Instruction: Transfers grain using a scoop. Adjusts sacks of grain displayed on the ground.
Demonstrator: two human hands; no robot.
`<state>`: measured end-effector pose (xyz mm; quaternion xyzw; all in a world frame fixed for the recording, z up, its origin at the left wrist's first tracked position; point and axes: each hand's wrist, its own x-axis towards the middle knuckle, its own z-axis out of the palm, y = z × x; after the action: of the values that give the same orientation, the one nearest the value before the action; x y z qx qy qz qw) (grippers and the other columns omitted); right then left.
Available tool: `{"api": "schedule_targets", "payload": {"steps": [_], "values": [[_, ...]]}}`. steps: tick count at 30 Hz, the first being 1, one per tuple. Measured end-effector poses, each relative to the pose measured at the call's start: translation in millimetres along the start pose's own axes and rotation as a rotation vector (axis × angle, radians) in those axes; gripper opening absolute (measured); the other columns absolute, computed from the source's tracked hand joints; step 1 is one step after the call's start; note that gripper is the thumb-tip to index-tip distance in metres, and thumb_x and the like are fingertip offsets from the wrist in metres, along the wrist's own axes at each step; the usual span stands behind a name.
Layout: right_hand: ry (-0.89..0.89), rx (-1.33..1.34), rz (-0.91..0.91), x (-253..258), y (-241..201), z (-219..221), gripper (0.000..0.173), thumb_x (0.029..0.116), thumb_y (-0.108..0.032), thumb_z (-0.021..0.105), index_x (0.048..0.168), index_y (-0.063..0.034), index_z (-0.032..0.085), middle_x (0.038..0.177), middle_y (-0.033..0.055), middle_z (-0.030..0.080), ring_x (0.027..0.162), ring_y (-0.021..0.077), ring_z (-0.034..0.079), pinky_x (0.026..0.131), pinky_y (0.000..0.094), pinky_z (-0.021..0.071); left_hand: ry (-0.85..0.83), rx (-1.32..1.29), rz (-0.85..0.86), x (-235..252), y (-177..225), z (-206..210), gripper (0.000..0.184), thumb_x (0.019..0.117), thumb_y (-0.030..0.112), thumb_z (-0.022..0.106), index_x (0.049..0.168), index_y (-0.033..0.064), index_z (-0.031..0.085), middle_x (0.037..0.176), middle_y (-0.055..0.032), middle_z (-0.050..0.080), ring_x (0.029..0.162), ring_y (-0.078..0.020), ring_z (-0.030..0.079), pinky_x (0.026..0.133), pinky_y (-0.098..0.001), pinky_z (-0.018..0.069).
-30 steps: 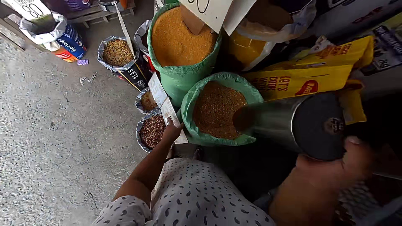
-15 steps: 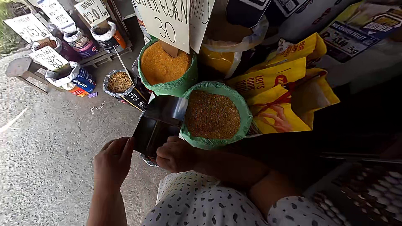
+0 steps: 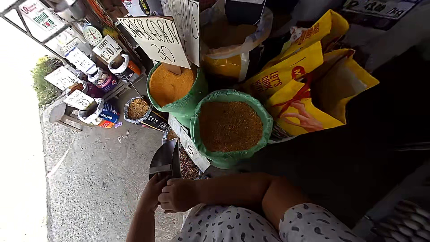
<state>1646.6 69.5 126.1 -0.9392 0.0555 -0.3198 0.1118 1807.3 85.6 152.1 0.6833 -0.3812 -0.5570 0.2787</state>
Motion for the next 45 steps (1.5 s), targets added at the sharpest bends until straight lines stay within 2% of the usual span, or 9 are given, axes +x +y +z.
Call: {"api": "schedule_targets", "payload": {"steps": [4, 8, 11, 13, 18, 28, 35, 38, 45], "values": [[0.158, 0.074, 0.361, -58, 56, -81, 0.033, 0.0999, -0.034, 0.064, 0.117, -0.0066, 0.072, 0.126, 0.0122, 0.068, 0.122, 0.0316, 0.063, 0.105, 0.0509, 0.0485, -0.002, 0.496, -0.018, 15, 42, 26, 0.033, 0.1055, 0.026, 0.059, 0.124, -0.0018, 0.059, 0.097, -0.0121, 0.067, 0.082, -0.0187, 0.068, 0.079, -0.039, 0.0582], [0.098, -0.179, 0.991, -129, 146, -160, 0.022, 0.0974, -0.019, 0.066, 0.114, -0.0084, 0.075, 0.146, 0.0189, 0.055, 0.141, 0.0391, 0.046, 0.111, 0.063, 0.0384, -0.115, 1.187, 0.067, 22, 123, 88, 0.041, 0.1111, 0.031, 0.045, 0.135, 0.0006, 0.061, 0.129, -0.0229, 0.065, 0.125, -0.0366, 0.061, 0.109, -0.0582, 0.0441], [-0.161, -0.203, 1.343, -177, 207, -203, 0.027, 0.0933, -0.011, 0.067, 0.118, -0.0061, 0.075, 0.164, 0.0247, 0.029, 0.151, 0.0488, 0.022, 0.114, 0.0753, 0.0231, -0.04, 1.543, 0.178, 43, 156, 156, 0.035, 0.1092, 0.026, 0.046, 0.132, 0.0057, 0.063, 0.128, -0.0216, 0.066, 0.124, -0.0411, 0.061, 0.102, -0.063, 0.0478], [-0.308, -0.167, 1.446, -198, 231, -213, 0.029, 0.0905, -0.011, 0.07, 0.118, -0.0003, 0.073, 0.158, 0.0307, 0.034, 0.138, 0.0533, 0.039, 0.102, 0.0738, 0.0387, 0.01, 1.67, 0.191, 63, 167, 200, 0.032, 0.1035, 0.017, 0.054, 0.132, 0.0048, 0.063, 0.127, -0.0234, 0.065, 0.121, -0.0444, 0.061, 0.097, -0.0649, 0.0501], [-0.315, 0.085, 1.505, -216, 247, -213, 0.033, 0.0926, -0.007, 0.065, 0.123, 0.0046, 0.065, 0.141, 0.0252, 0.054, 0.118, 0.0439, 0.062, 0.091, 0.0644, 0.0538, -0.022, 1.895, -0.089, 107, 178, 280, 0.036, 0.1021, 0.001, 0.047, 0.136, -0.0046, 0.055, 0.14, -0.0239, 0.057, 0.127, -0.0435, 0.057, 0.093, -0.0607, 0.053], [-0.041, 0.252, 1.374, -247, 251, -204, 0.065, 0.0861, -0.001, 0.066, 0.149, -0.0089, 0.053, 0.153, 0.0196, 0.046, 0.123, 0.0409, 0.061, 0.094, 0.0612, 0.0536, -0.251, 1.915, -0.003, 102, 188, 313, 0.034, 0.105, 0.013, 0.05, 0.135, 0.0004, 0.059, 0.131, -0.0241, 0.063, 0.122, -0.045, 0.061, 0.094, -0.0648, 0.0518], [-0.014, 0.293, 1.371, -253, 253, -202, 0.067, 0.0899, 0.0, 0.061, 0.154, -0.009, 0.045, 0.158, 0.0176, 0.042, 0.13, 0.0394, 0.057, 0.098, 0.0597, 0.053, -0.153, 2.173, -0.196, 146, 178, 306, 0.032, 0.1002, -0.005, 0.047, 0.13, -0.0062, 0.058, 0.136, -0.0268, 0.057, 0.121, -0.0474, 0.06, 0.087, -0.0633, 0.0545], [0.018, 0.302, 1.392, -255, 256, -202, 0.072, 0.0876, -0.002, 0.066, 0.155, -0.0079, 0.043, 0.159, 0.0186, 0.04, 0.126, 0.0398, 0.059, 0.095, 0.0585, 0.0546, -0.309, 2.159, -0.168, 150, 173, 304, 0.042, 0.0983, 0.003, 0.057, 0.14, -0.0018, 0.055, 0.131, -0.0248, 0.061, 0.116, -0.0439, 0.063, 0.089, -0.062, 0.0542], [0.004, 0.317, 1.407, -266, 240, -200, 0.076, 0.09, -0.007, 0.068, 0.159, -0.0177, 0.038, 0.156, 0.0266, 0.034, 0.112, 0.0453, 0.063, 0.087, 0.0608, 0.0565, -0.29, 2.039, -0.209, 127, 239, 311, 0.03, 0.1002, 0.025, 0.061, 0.118, 0.0012, 0.067, 0.117, -0.0232, 0.068, 0.11, -0.0435, 0.066, 0.086, -0.0687, 0.0531]]}}
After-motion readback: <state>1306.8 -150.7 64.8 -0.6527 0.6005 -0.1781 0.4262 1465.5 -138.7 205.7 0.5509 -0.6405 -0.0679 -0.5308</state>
